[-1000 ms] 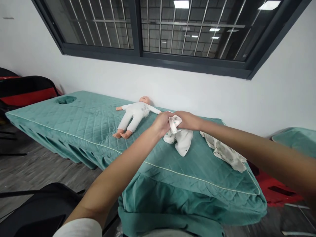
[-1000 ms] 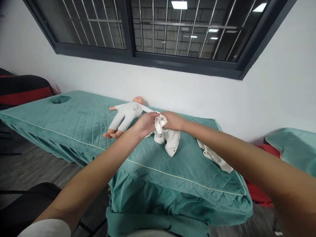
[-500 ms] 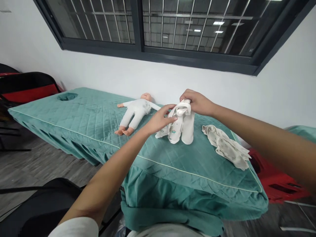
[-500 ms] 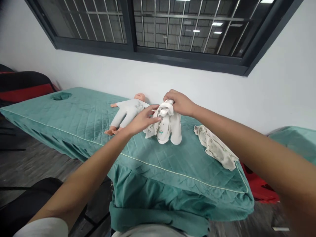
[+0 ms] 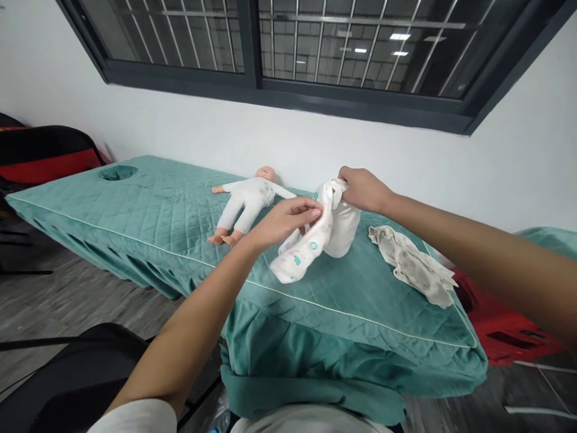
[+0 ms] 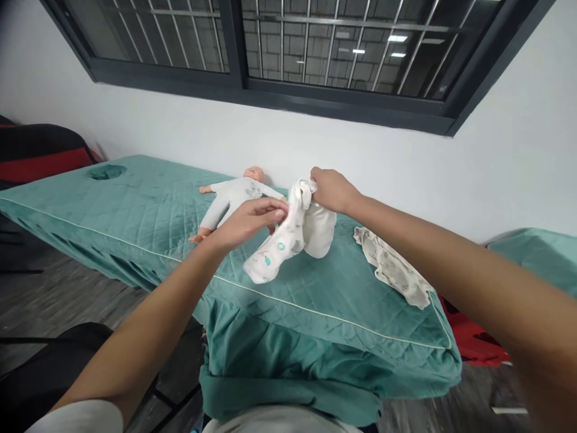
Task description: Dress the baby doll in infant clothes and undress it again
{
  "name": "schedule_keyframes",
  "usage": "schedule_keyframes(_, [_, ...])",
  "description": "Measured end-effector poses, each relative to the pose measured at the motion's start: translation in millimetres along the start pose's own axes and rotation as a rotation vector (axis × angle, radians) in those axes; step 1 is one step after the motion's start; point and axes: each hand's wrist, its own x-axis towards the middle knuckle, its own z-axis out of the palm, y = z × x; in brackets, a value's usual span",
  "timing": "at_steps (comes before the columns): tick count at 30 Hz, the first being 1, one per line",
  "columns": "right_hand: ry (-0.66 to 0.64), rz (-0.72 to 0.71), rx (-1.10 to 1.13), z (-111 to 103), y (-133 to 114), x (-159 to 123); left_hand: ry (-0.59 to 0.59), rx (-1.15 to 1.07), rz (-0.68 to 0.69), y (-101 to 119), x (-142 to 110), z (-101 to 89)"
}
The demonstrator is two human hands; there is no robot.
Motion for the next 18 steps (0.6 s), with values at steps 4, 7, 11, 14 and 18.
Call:
schedule_keyframes(4, [0.038,-0.097,0.285,-2.2,-12.1,-2.4,0.199,0.097,0.143,-5.5,5.0,-0.9])
schedule_keyframes(7, [0.029,-0.143,0.586,-2.6,-27.2,-3.0,0.171,0.205,0.197,-27.4,15.4,6.2])
schedule_keyframes(11, [0.048,-0.168,0.903,-3.9,-38.3,-4.3,0.277,0.324,0.118,-54.0,23.9,15.4])
schedule_keyframes(14, [0.030,-0.165,0.977,-4.1,-24.8,-8.7,0.331,0.584,-0.006,-59.9,21.8,11.3])
schedule_keyframes(18, [-0.133,-0.230,0.664,3.1,17.7,-16.8,0.246,0.935,0.029,-56.6,15.3,0.8])
